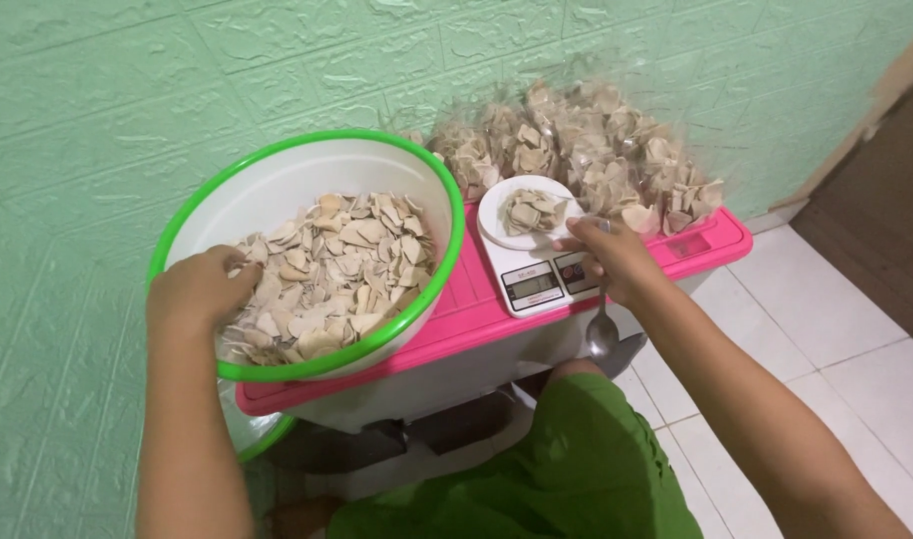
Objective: The person scoops dried fruit slices from a large green-rimmed bowl into small clear plastic bags using a metal spoon. After filling each bag, the person places it on a digital scale to check the weight, then sets the bag aside. The process is repeated multiple times.
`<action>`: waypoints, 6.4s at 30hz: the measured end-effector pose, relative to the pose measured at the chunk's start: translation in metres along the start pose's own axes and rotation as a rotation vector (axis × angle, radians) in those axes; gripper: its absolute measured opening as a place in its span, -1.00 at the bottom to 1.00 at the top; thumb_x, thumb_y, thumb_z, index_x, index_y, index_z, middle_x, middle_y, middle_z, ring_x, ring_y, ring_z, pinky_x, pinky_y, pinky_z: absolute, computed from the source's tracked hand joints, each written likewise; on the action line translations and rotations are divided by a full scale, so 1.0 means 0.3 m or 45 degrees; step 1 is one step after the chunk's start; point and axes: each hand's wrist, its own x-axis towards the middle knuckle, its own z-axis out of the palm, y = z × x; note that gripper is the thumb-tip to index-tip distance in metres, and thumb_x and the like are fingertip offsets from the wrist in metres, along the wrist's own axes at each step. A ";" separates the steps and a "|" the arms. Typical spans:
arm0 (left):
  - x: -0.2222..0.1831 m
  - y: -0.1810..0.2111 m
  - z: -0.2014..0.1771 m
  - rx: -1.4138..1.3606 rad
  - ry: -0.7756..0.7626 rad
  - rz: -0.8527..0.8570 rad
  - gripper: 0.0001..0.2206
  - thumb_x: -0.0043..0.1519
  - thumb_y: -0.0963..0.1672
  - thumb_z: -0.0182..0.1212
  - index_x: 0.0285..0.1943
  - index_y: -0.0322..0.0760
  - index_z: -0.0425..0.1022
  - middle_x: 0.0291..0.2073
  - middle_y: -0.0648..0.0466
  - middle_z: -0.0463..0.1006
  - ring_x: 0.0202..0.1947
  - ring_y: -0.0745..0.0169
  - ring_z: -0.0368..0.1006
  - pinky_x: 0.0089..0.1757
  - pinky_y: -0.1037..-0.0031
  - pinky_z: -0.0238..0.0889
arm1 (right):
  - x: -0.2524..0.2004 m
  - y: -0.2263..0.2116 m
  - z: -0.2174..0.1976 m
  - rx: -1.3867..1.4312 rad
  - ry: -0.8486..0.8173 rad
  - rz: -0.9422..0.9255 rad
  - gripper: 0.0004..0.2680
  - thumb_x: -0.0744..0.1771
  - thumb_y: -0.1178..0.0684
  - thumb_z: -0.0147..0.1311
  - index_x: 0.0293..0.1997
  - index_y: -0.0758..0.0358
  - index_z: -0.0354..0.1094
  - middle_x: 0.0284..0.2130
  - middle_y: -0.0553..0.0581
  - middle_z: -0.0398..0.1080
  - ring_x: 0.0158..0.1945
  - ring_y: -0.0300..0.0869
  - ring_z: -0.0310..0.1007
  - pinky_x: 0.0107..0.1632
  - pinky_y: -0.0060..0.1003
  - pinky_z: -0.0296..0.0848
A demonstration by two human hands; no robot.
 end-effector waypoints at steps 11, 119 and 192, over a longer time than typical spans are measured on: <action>-0.059 0.076 -0.069 0.023 -0.050 -0.079 -0.48 0.20 0.14 -0.09 0.28 0.07 0.50 0.10 0.01 0.61 0.11 -0.14 0.48 0.00 0.10 0.30 | -0.084 -0.044 0.015 -0.033 0.040 0.257 -0.64 0.38 -0.01 0.01 0.31 0.32 0.22 -0.15 0.21 0.55 -0.72 -0.39 -0.12 -0.65 -0.52 -0.11; -0.277 0.155 -0.136 -0.254 0.067 -0.230 -0.54 0.27 0.06 0.04 0.21 -0.22 0.58 -0.01 -0.26 0.64 0.12 -0.38 0.49 0.08 -0.04 0.29 | 0.471 -0.166 0.451 -1.650 -0.170 -0.722 -0.76 0.31 0.20 0.18 0.08 0.31 0.47 -0.16 0.44 0.51 -0.06 0.25 0.57 -0.08 0.14 0.56; 0.230 -0.731 0.287 -1.599 1.758 -0.366 -0.41 0.17 -0.15 0.55 0.31 -0.14 0.24 0.23 -0.13 0.39 0.14 0.08 0.51 -0.08 0.39 0.64 | 0.037 -0.523 1.324 -0.753 -0.728 -1.952 -0.77 0.43 0.27 -0.22 -0.24 0.37 0.48 -0.36 0.19 0.47 -0.30 -0.05 0.37 -0.23 -0.06 0.21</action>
